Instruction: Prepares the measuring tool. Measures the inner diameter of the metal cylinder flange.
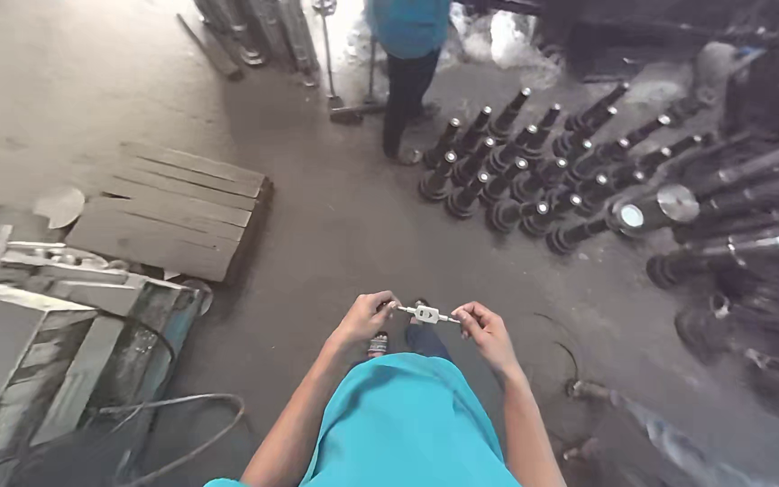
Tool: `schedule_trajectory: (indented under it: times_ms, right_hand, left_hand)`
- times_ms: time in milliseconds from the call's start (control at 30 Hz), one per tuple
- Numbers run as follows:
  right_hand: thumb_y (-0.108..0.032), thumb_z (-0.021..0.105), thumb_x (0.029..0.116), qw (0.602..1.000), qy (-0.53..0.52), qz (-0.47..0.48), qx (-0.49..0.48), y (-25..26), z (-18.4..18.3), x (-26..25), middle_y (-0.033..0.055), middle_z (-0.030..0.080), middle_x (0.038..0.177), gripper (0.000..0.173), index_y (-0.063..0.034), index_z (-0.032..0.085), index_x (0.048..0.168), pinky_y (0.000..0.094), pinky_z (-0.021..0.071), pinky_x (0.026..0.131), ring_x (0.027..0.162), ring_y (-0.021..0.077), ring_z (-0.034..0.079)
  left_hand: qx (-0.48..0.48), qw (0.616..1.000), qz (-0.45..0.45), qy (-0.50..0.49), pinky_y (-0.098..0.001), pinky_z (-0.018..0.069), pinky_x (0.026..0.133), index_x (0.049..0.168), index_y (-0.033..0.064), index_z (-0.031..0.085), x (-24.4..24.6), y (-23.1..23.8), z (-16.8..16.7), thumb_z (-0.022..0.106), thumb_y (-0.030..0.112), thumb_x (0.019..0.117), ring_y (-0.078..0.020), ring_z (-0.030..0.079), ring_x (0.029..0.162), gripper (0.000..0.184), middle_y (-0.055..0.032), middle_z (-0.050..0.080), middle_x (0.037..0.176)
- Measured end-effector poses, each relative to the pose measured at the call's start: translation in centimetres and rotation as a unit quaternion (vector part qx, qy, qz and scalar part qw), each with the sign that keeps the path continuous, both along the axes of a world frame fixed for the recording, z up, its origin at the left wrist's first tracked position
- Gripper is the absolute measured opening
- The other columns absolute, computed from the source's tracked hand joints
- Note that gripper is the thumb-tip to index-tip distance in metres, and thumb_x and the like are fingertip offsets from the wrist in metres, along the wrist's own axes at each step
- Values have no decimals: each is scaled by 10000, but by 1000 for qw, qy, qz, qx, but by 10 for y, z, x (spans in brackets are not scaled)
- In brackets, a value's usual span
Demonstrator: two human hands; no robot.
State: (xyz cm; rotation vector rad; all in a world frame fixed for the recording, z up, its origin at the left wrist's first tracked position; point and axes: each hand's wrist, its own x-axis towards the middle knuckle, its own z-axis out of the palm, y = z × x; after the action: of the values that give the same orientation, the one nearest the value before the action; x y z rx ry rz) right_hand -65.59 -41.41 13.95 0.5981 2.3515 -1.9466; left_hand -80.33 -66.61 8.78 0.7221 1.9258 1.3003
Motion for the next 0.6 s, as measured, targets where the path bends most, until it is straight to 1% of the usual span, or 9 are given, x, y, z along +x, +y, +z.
schedule_trajectory:
  times_ms: [167,267,300,333,367,400,433,500,600]
  right_hand:
    - [-88,481,1055,992,52,99,-50,10,-20,-129,-39,618,752,212,-6,674,1088,212,501,585,602,30,549]
    - [-70,440,1058,980,71,168,-82,12,-20,-211,-25,633,791,235,4,659,1098,219,521,580,600,34,560]
    - [-68,439,1060,975,76,192,-83,11,-16,-234,-18,635,800,235,6,658,1095,220,523,583,604,38,562]
    - [-71,441,1061,968,88,220,-77,11,-13,-260,-17,636,816,232,5,658,1094,216,521,592,617,36,563]
    - [-75,444,1064,961,100,250,-70,10,-12,-284,-16,632,820,232,1,661,1095,217,516,597,626,38,560]
    - [-80,453,1062,953,110,277,-58,8,-11,-307,-17,631,815,230,-2,667,1100,212,514,589,623,32,557]
    - [-84,465,1056,945,115,302,-42,3,-8,-332,-12,632,807,232,-5,676,1112,213,506,577,615,32,551]
    - [-100,492,1049,933,108,344,11,0,2,-376,12,644,807,231,-20,692,1133,238,502,579,612,49,546]
    - [-175,501,1075,908,70,408,58,-27,15,-442,41,632,781,237,-50,687,1152,307,501,607,611,102,544]
  left_hand:
    - [2,971,238,-11,-319,622,718,1079,4,660,-56,-20,-6,386,169,1097,-119,705,720,320,-40,724,867]
    - [-96,883,459,23,-356,578,714,899,18,678,-90,-29,2,416,274,1106,-117,674,682,421,-19,710,761]
    - [-120,852,508,41,-366,574,725,903,21,686,-99,-34,6,465,264,1091,-122,677,715,379,-24,716,791]
    - [-124,839,525,65,-397,565,814,1028,20,694,-109,-41,10,517,203,1061,-154,690,867,257,-53,735,955]
    - [-126,852,501,85,-473,524,1011,1290,27,625,-118,-49,11,551,129,1014,-235,644,1168,304,-105,684,1256]
    - [-140,865,469,109,-556,411,1139,1498,30,466,-128,-57,12,567,92,969,-327,496,1382,543,-159,542,1476]
    - [-162,868,448,143,-621,344,1168,1570,34,368,-141,-62,15,577,92,936,-390,394,1461,670,-182,457,1558]
    - [-183,865,413,218,-696,353,1118,1540,46,437,-172,-50,19,613,158,900,-454,370,1468,673,-172,476,1555]
    - [-164,872,360,289,-694,361,1118,1446,97,571,-227,-31,21,716,236,854,-425,451,1426,626,-106,579,1475]
